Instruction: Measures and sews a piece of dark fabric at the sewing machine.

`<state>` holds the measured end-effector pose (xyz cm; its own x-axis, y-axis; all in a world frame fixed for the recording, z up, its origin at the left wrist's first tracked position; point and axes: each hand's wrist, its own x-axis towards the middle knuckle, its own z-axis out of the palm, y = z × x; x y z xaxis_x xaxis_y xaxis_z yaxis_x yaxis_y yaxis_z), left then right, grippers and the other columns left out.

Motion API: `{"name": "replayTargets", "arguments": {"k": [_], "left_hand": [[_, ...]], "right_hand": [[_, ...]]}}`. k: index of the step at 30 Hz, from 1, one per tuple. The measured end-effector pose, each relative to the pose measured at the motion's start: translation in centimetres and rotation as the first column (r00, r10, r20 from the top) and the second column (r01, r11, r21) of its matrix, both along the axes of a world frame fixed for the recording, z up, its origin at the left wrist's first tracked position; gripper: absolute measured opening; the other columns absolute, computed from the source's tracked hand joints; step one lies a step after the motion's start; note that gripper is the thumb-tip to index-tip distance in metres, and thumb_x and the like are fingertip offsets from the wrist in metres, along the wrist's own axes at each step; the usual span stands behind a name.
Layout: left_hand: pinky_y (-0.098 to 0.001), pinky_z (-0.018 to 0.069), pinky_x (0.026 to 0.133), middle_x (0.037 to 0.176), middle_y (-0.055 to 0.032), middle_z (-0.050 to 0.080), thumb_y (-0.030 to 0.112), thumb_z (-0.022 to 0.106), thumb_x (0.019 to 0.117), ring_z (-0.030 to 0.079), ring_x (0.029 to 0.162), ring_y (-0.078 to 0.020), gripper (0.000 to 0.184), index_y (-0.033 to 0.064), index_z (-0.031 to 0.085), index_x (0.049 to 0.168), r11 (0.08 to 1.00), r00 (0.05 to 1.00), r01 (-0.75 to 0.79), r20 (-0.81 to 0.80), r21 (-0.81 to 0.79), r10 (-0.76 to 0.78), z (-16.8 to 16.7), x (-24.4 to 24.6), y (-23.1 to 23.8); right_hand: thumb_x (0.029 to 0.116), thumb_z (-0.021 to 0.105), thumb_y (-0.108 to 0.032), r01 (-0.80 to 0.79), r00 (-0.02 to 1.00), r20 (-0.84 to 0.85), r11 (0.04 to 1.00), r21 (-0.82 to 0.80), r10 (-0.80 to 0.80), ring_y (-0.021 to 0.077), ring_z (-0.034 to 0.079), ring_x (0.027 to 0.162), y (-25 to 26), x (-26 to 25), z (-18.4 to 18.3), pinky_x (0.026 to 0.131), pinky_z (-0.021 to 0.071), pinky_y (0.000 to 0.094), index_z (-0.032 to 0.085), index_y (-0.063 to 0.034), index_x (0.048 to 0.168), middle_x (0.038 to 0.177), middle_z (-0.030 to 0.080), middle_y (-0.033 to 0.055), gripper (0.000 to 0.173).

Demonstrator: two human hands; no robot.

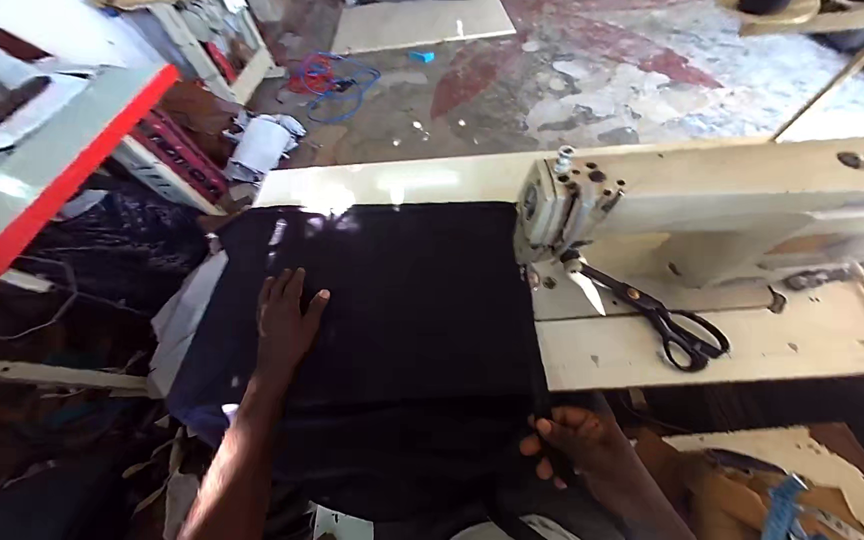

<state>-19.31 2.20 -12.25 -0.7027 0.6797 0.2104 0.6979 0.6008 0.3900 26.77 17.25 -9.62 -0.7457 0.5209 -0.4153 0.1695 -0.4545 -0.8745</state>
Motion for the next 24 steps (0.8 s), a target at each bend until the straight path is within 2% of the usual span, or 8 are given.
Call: {"name": "replayTargets", "arguments": {"k": [2, 4, 8, 13, 17, 20, 22, 24], "left_hand": [[-0.0576, 0.0473, 0.106, 0.140, -0.0173, 0.060, 0.038, 0.054, 0.1059, 0.059, 0.127, -0.0345, 0.050, 0.0058, 0.058, 0.143, 0.973, 0.971, 0.167, 0.143, 0.160, -0.190, 1.6, 8.4, 3.2], [-0.0445, 0.0622, 0.083, 0.113, -0.0084, 0.072, 0.032, 0.058, 0.1047, 0.072, 0.093, -0.0209, 0.042, 0.0086, 0.060, 0.140, 0.936, 0.833, 0.246, 0.438, 0.253, -0.338, 2.9, 17.4, 5.8], [-0.0342, 0.0574, 0.058, 0.087, -0.0062, 0.070, 0.026, 0.065, 0.1012, 0.065, 0.065, -0.0172, 0.062, 0.0166, 0.038, 0.157, 0.907, 0.464, 0.226, 0.779, 0.355, -0.421, 1.5, 27.9, 8.2], [-0.0311, 0.0518, 0.051, 0.078, -0.0029, 0.061, 0.027, 0.066, 0.1012, 0.056, 0.056, -0.0148, 0.056, 0.0171, 0.045, 0.152, 0.921, 0.583, 0.247, 0.713, 0.302, -0.390, -0.4, 30.2, 8.5], [-0.0368, 0.0560, 0.062, 0.086, -0.0039, 0.067, 0.035, 0.062, 0.1032, 0.061, 0.066, -0.0160, 0.044, 0.0121, 0.062, 0.141, 0.903, 0.781, 0.411, 0.465, 0.123, -0.418, 0.4, 30.0, 8.5], [-0.0445, 0.0557, 0.085, 0.115, -0.0070, 0.067, 0.033, 0.062, 0.1033, 0.064, 0.101, -0.0246, 0.033, 0.0123, 0.072, 0.127, 0.863, 0.844, 0.492, 0.180, 0.115, -0.505, 0.8, 28.8, 9.1], [-0.0532, 0.0450, 0.106, 0.149, -0.0051, 0.055, 0.034, 0.060, 0.1033, 0.050, 0.135, -0.0322, 0.036, 0.0128, 0.071, 0.130, 0.827, 0.815, 0.556, 0.141, 0.079, -0.561, 0.6, 27.6, 9.9], [-0.0555, 0.0402, 0.108, 0.157, -0.0010, 0.048, 0.036, 0.060, 0.1032, 0.042, 0.143, -0.0322, 0.038, 0.0131, 0.071, 0.131, 0.808, 0.795, 0.587, 0.154, 0.048, -0.587, 0.1, 27.0, 10.4]], "right_hand": [[0.1028, 0.061, -0.016, 0.048, 0.999, -0.009, 0.998, 0.027, -0.048, 0.0208, 0.073, 0.064, -0.4, -0.5, 0.5, 0.052, 0.0591, 0.0311, 0.067, 0.0036, 0.104, 0.089, 0.077, 0.0156, 0.020], [0.1015, 0.064, -0.013, 0.099, 0.994, 0.038, 0.992, 0.077, -0.102, 0.0204, 0.072, 0.062, -1.1, -0.9, 0.7, 0.052, 0.0593, 0.0306, 0.068, 0.0032, 0.101, 0.086, 0.077, 0.0142, 0.017], [0.1004, 0.066, -0.015, 0.098, 0.988, 0.097, 0.976, 0.197, -0.119, 0.0171, 0.072, 0.062, -2.1, -1.2, -0.1, 0.055, 0.0605, 0.0293, 0.070, -0.0015, 0.099, 0.084, 0.077, 0.0079, 0.014], [0.1002, 0.067, -0.015, 0.095, 0.987, 0.113, 0.985, 0.147, -0.112, 0.0188, 0.072, 0.063, -1.5, 0.1, -2.4, 0.056, 0.0610, 0.0307, 0.071, -0.0017, 0.099, 0.084, 0.077, 0.0088, 0.014], [0.1001, 0.067, -0.014, 0.115, 0.984, 0.121, 0.988, 0.101, -0.127, 0.0199, 0.072, 0.064, -1.5, 0.3, -3.8, 0.057, 0.0615, 0.0319, 0.070, -0.0001, 0.099, 0.084, 0.077, 0.0103, 0.014], [0.1009, 0.066, -0.014, 0.133, 0.982, 0.123, 0.989, 0.069, -0.140, 0.0202, 0.073, 0.065, -1.8, 0.1, -4.3, 0.058, 0.0621, 0.0319, 0.070, 0.0001, 0.101, 0.085, 0.077, 0.0105, 0.015], [0.1011, 0.066, -0.014, 0.150, 0.980, 0.120, 0.987, 0.061, -0.156, 0.0203, 0.073, 0.065, -2.1, 0.0, -4.3, 0.058, 0.0620, 0.0317, 0.070, 0.0000, 0.101, 0.085, 0.077, 0.0109, 0.015], [0.1015, 0.065, -0.015, 0.158, 0.978, 0.125, 0.986, 0.061, -0.165, 0.0208, 0.073, 0.064, -2.2, 0.0, -4.4, 0.057, 0.0616, 0.0317, 0.069, -0.0002, 0.100, 0.085, 0.077, 0.0114, 0.015]]}}
